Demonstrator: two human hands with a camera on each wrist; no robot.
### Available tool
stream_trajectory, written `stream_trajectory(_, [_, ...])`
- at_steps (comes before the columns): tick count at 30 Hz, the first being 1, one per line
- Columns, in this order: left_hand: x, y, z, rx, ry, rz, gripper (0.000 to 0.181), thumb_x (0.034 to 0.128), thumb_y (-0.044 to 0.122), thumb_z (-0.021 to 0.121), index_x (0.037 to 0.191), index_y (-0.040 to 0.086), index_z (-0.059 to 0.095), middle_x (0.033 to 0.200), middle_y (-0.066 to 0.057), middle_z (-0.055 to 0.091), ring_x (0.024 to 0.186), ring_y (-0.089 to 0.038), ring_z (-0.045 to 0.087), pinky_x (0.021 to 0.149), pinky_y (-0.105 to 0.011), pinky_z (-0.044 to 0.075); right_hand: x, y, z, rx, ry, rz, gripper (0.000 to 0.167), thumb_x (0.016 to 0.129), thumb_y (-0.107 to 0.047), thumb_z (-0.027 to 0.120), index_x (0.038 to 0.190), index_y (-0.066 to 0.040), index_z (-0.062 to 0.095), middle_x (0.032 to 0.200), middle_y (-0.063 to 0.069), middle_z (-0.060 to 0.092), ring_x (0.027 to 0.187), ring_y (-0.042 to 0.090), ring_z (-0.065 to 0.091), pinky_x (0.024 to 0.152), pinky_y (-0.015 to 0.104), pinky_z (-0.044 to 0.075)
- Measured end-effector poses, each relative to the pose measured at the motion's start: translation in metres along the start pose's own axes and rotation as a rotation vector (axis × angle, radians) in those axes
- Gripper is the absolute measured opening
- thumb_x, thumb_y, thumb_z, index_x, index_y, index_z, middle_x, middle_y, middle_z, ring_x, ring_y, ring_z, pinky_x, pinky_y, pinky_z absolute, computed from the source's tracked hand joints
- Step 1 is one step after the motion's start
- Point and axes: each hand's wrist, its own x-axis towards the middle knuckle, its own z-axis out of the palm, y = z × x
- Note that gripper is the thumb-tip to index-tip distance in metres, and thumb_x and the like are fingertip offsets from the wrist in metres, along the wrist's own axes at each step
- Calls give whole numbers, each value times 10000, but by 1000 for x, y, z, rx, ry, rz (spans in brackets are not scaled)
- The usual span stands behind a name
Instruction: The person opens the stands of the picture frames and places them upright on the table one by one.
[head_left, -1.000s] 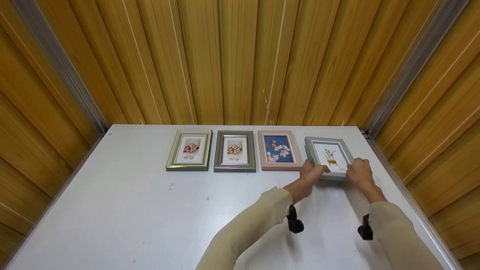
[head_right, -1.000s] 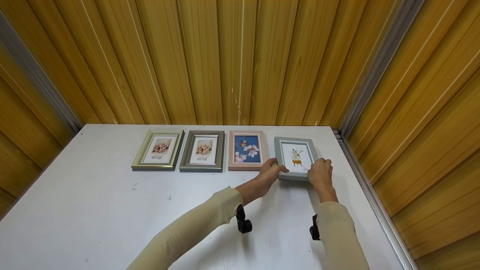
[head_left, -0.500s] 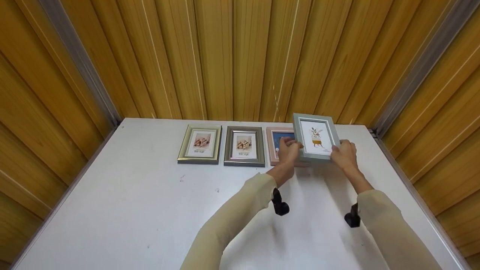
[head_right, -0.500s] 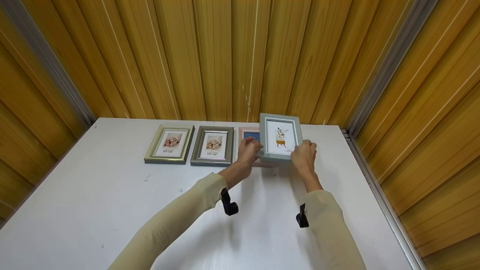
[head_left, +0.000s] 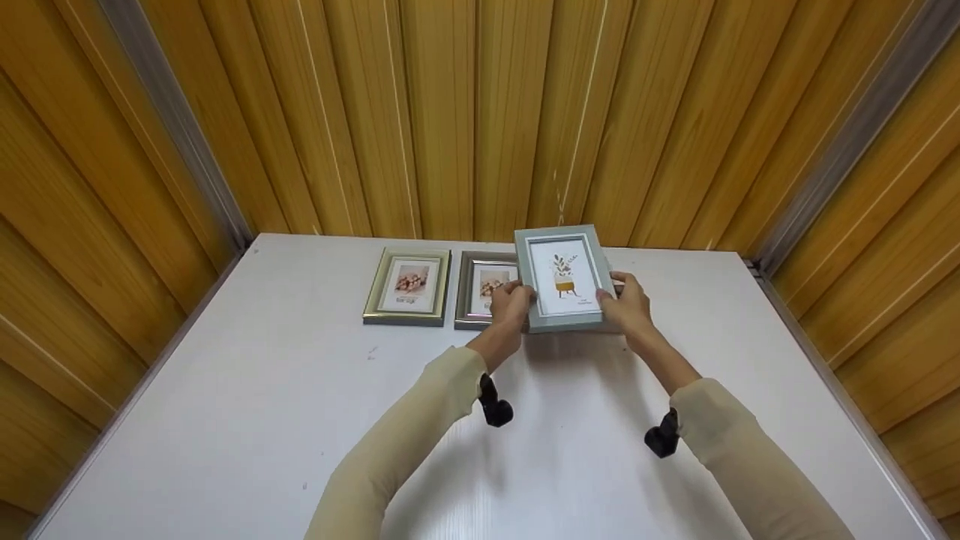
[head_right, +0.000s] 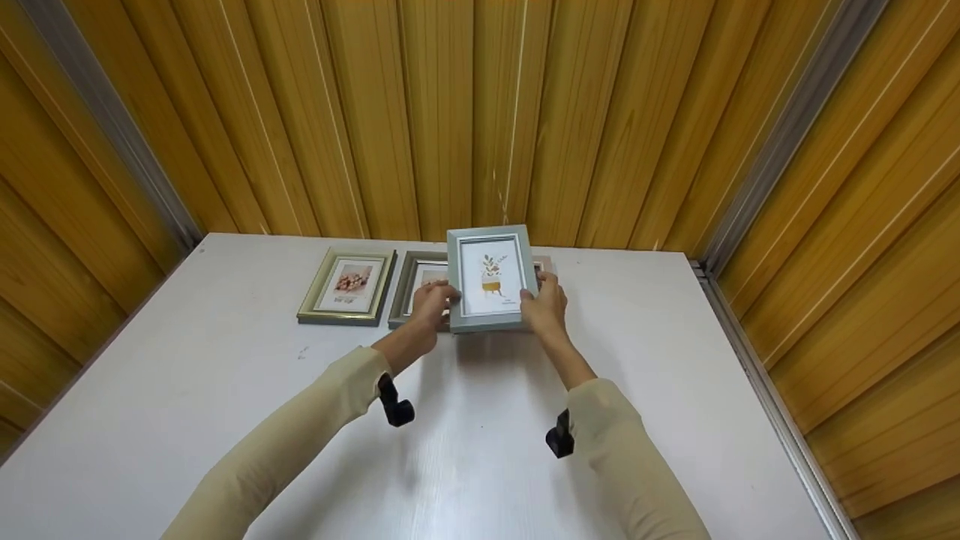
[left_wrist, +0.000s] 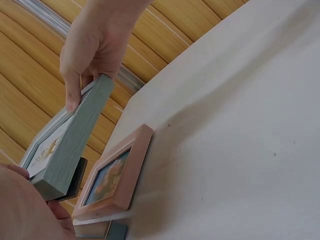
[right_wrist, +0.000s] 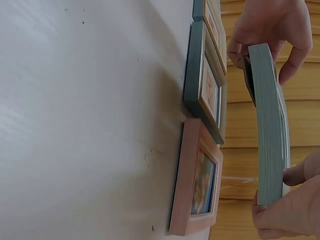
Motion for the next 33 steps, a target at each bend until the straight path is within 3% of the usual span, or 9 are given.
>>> stream_trajectory(3, [0, -1, -10, 60, 12, 14, 503, 880, 105, 560, 1376, 57, 632, 1330, -123, 672, 1142, -222, 619, 918, -319, 524, -2, -5, 7, 9, -45, -1, 595, 1045, -108, 492, 1564, 58, 254, 1546, 298, 397, 1469, 400, 379, 1244, 483, 295])
stream_trajectory(5, [0, -2, -19, 85, 1, 24, 513, 904, 109, 536, 1410, 59, 604, 1421, -117, 623, 1290, -247, 575, 1055, -355, 493, -4, -7, 9, 4, -75, -3, 619, 1035, -95, 520, 1565, 68, 246, 1540, 298, 400, 1459, 403, 391, 1241, 479, 308])
stream_trajectory(7, [0, -2, -28, 92, -14, 30, 528, 913, 99, 523, 1437, 67, 581, 1494, -102, 568, 1355, -246, 528, 1109, -369, 463, -7, -8, 12, -4, -110, -6, 638, 1024, -90, 550, 1562, 78, 250, 1531, 298, 411, 1441, 406, 413, 1229, 476, 335])
stream_trajectory(11, [-2, -4, -50, 96, -78, 35, 551, 903, 71, 536, 1453, 70, 565, 1538, -100, 522, 1294, -233, 541, 1065, -372, 488, -13, -7, 18, -8, -178, -18, 652, 1005, -88, 608, 1548, 90, 294, 1478, 291, 468, 1384, 398, 476, 1183, 464, 408])
stream_trajectory(16, [-9, -5, -81, 135, -169, 8, 563, 914, 67, 586, 1473, 44, 521, 1429, -150, 587, 1150, -235, 600, 1018, -406, 515, -18, -3, 27, 4, -229, -27, 644, 973, -96, 676, 1523, 58, 380, 1434, 265, 515, 1330, 369, 528, 1128, 432, 474])
stream_trajectory(20, [-14, -6, -99, 191, -198, 16, 566, 933, 90, 620, 1481, 34, 492, 1351, -127, 587, 1112, -217, 586, 984, -382, 515, -21, -3, 32, 1, -248, -43, 624, 950, -104, 710, 1488, 44, 432, 1410, 257, 539, 1286, 347, 554, 1068, 396, 526])
stream_trajectory(27, [-21, -4, -108, 193, -215, 103, 515, 895, 105, 717, 1374, 0, 559, 1117, -60, 576, 984, -177, 617, 872, -339, 521, -23, 1, 35, 44, -269, -14, 682, 951, -109, 706, 1530, 41, 379, 1450, 263, 498, 1289, 352, 544, 982, 405, 579])
stream_trajectory(33, [-35, 4, -109, 203, -247, 143, 540, 863, 152, 781, 1343, 35, 563, 1184, -77, 574, 1007, -176, 560, 881, -307, 508, -25, 7, 37, 114, -300, 39, 603, 965, -75, 681, 1509, 3, 434, 1412, 237, 548, 1236, 322, 598, 1014, 486, 553])
